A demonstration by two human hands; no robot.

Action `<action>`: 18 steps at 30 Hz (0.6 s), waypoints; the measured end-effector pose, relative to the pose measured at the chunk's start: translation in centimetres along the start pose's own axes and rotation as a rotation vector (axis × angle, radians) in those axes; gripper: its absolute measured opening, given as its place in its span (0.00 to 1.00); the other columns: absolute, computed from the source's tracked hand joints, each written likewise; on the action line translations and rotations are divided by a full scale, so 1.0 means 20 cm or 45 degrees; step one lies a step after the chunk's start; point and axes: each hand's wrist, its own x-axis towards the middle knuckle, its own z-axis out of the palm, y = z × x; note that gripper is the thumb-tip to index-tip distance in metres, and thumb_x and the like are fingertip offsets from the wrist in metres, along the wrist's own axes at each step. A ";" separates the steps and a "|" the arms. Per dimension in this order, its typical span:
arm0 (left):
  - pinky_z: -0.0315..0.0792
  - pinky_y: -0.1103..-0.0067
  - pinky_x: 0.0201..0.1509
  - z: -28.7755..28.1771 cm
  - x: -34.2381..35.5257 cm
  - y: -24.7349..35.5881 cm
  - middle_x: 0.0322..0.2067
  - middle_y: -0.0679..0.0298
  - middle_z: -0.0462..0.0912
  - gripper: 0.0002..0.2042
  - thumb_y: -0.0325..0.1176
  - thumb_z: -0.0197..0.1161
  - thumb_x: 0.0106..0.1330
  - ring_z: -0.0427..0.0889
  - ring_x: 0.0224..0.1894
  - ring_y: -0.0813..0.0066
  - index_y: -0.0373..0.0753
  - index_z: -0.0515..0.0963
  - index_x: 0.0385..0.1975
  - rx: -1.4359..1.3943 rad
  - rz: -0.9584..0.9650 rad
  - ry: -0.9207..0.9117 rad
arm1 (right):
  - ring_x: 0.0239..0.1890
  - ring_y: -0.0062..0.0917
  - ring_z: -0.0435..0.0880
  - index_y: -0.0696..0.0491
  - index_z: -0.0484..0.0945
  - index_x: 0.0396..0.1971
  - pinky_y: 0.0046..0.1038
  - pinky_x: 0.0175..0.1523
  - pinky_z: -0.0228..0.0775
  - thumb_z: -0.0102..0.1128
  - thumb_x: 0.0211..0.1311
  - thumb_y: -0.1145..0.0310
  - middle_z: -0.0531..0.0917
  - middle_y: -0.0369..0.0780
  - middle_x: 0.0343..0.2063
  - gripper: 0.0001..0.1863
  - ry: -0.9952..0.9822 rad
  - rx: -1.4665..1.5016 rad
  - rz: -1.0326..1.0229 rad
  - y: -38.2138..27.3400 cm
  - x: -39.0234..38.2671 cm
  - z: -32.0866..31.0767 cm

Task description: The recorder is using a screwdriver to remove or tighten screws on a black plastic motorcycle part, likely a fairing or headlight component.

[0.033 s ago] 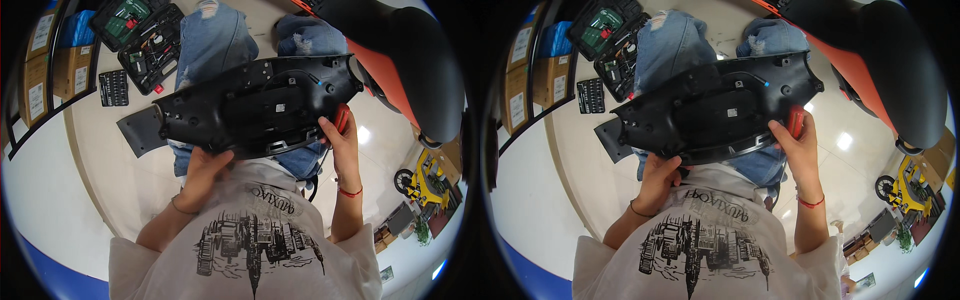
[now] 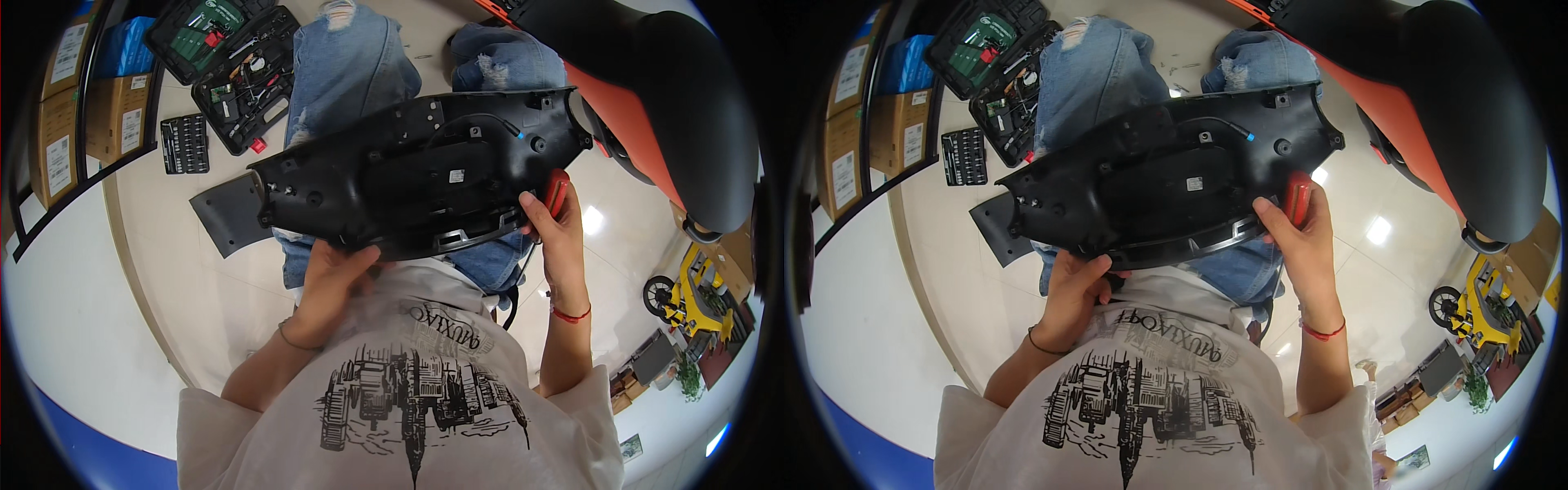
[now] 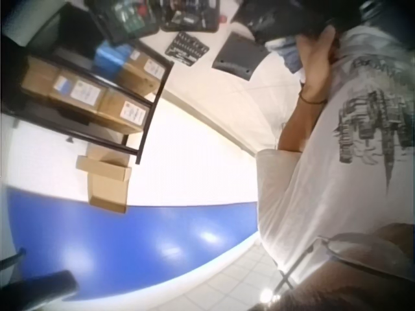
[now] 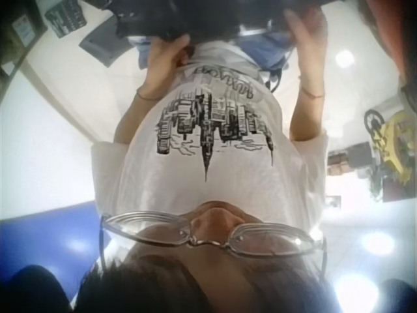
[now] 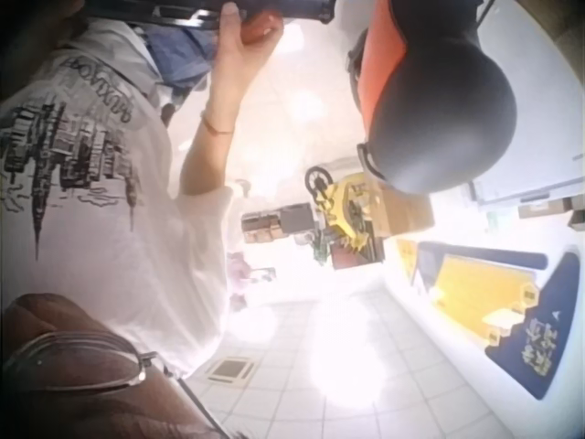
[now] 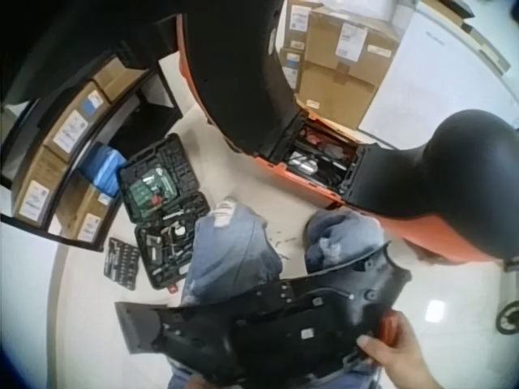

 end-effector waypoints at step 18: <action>0.71 0.83 0.29 -0.05 -0.03 0.04 0.43 0.60 0.84 0.18 0.27 0.64 0.65 0.84 0.40 0.72 0.34 0.71 0.54 -0.013 -0.093 -0.001 | 0.27 0.12 0.73 0.57 0.75 0.43 0.16 0.30 0.67 0.74 0.57 0.65 0.77 0.30 0.27 0.20 -0.124 -0.027 0.030 0.06 -0.09 -0.04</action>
